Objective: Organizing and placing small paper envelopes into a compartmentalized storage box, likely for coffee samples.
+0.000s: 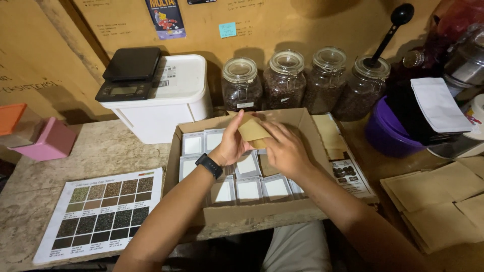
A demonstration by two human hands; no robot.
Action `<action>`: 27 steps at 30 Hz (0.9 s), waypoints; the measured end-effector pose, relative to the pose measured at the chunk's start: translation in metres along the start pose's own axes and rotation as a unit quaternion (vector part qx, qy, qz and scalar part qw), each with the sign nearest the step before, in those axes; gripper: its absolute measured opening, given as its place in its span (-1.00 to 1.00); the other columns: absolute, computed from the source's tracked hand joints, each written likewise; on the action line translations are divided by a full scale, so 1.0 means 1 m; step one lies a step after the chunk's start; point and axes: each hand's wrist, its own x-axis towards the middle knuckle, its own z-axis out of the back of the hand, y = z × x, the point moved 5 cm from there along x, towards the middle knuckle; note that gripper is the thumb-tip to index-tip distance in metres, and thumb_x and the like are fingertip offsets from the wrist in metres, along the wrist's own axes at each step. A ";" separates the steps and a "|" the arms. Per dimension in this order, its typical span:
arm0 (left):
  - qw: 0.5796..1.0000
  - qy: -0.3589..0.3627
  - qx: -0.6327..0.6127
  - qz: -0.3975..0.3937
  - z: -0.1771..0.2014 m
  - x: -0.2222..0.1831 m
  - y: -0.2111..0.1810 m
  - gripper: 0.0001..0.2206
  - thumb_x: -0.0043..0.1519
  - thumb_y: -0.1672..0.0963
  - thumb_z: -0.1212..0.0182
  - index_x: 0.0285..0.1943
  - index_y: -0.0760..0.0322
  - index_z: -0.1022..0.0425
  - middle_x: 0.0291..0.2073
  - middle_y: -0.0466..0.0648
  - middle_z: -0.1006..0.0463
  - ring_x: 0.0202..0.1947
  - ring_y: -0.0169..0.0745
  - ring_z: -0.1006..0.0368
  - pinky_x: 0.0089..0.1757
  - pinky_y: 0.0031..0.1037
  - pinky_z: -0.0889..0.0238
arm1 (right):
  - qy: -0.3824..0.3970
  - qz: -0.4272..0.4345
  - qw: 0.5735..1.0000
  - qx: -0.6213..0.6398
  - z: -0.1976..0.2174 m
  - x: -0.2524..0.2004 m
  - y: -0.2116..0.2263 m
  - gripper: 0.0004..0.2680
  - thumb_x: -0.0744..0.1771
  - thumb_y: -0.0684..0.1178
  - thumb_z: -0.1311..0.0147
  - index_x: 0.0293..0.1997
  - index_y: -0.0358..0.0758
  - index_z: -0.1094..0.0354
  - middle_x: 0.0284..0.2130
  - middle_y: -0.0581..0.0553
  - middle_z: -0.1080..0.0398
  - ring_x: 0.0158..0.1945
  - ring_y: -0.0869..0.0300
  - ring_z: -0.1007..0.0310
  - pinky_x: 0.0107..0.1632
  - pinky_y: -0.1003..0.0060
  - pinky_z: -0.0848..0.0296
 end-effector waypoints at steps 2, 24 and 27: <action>1.000 0.007 0.014 -0.002 -0.003 -0.001 0.002 -0.39 0.23 -0.23 -0.06 0.29 0.14 -0.39 0.02 0.16 -0.59 -0.03 0.18 -0.58 -0.10 0.15 -0.46 | -0.006 -0.003 1.000 -0.006 0.009 0.005 0.004 -0.92 0.25 -0.24 -0.03 -0.31 -0.26 -0.46 0.05 -0.20 -0.47 0.09 -0.15 -0.50 -0.06 0.16 -0.47; 0.893 0.007 0.446 -0.059 -0.032 -0.070 -0.068 -0.54 0.20 0.07 -0.37 0.16 0.52 -0.45 0.00 0.33 -0.53 0.12 0.19 -0.46 -0.05 -0.12 -0.48 | -0.091 -0.090 0.983 0.129 0.067 0.044 0.021 -0.81 0.20 -0.26 -0.06 -0.24 -0.10 -0.52 -0.39 0.00 -0.41 -0.41 -0.06 -0.52 -0.28 0.23 -0.53; 0.891 0.019 0.437 -0.118 -0.042 -0.075 -0.063 -0.71 0.09 0.18 -0.45 -0.04 0.46 -0.60 -0.16 0.21 -0.61 -0.06 0.06 -0.54 -0.19 -0.17 -0.54 | -0.080 -0.106 0.970 0.202 0.059 0.037 0.013 -0.84 0.20 -0.25 -0.14 -0.20 -0.22 -0.49 -0.43 -0.14 -0.40 -0.34 -0.19 -0.52 -0.31 0.21 -0.51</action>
